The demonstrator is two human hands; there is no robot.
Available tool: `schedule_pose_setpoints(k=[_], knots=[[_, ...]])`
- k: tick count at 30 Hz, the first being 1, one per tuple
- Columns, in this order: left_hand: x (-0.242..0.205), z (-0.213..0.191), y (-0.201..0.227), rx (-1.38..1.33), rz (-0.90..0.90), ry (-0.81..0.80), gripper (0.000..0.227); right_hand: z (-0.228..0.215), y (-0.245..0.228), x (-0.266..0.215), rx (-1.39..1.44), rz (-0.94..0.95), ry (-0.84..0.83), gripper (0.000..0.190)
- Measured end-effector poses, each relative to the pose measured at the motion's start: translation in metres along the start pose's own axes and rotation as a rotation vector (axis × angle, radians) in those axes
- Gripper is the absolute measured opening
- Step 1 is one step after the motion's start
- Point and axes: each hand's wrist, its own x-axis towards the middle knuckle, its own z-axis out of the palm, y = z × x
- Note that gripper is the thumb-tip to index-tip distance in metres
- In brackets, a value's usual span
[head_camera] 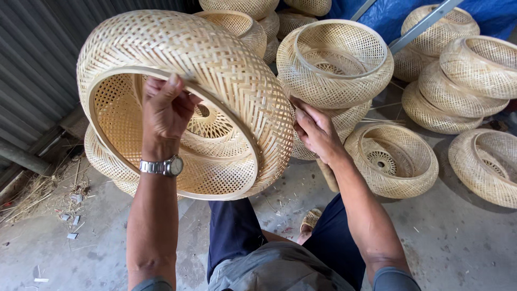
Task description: The person uses a wooden mallet to tap and smooth the rim and woven body of a large bamboo basket. They rotate the basket to work on different sections, including the interior base, ensuring the structure is even.
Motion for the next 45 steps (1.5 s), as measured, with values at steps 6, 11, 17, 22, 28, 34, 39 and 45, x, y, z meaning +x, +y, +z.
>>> schedule_pose_setpoints(k=[6,11,17,22,28,34,39,45], knots=[[-0.015,0.006,-0.014,0.223,-0.041,-0.019,0.007,-0.003,-0.015,0.004,-0.123,-0.124,-0.041,0.059],[-0.043,0.013,-0.033,0.259,-0.042,-0.069,0.005,0.004,-0.066,0.019,-0.425,-0.409,-0.224,0.061],[-0.066,0.025,-0.053,0.35,-0.017,-0.071,0.01,0.027,-0.129,0.047,-0.471,-0.191,-0.453,0.07],[-0.071,0.032,-0.065,0.522,-0.022,-0.056,0.011,0.037,-0.15,0.051,-0.507,-0.162,-0.532,0.067],[-0.075,0.043,-0.068,0.577,-0.058,-0.08,0.011,0.034,-0.156,0.049,-0.592,-0.124,-0.533,0.063],[-0.078,0.048,-0.071,0.511,-0.072,-0.089,0.014,0.036,-0.155,0.049,-0.627,-0.128,-0.507,0.052],[-0.076,0.046,-0.071,0.5,-0.069,-0.087,0.014,0.034,-0.138,0.054,-0.876,-0.386,-0.405,0.043],[-0.076,0.046,-0.072,0.54,-0.058,-0.057,0.014,0.031,-0.115,0.068,-1.131,-0.895,-0.151,0.04]])
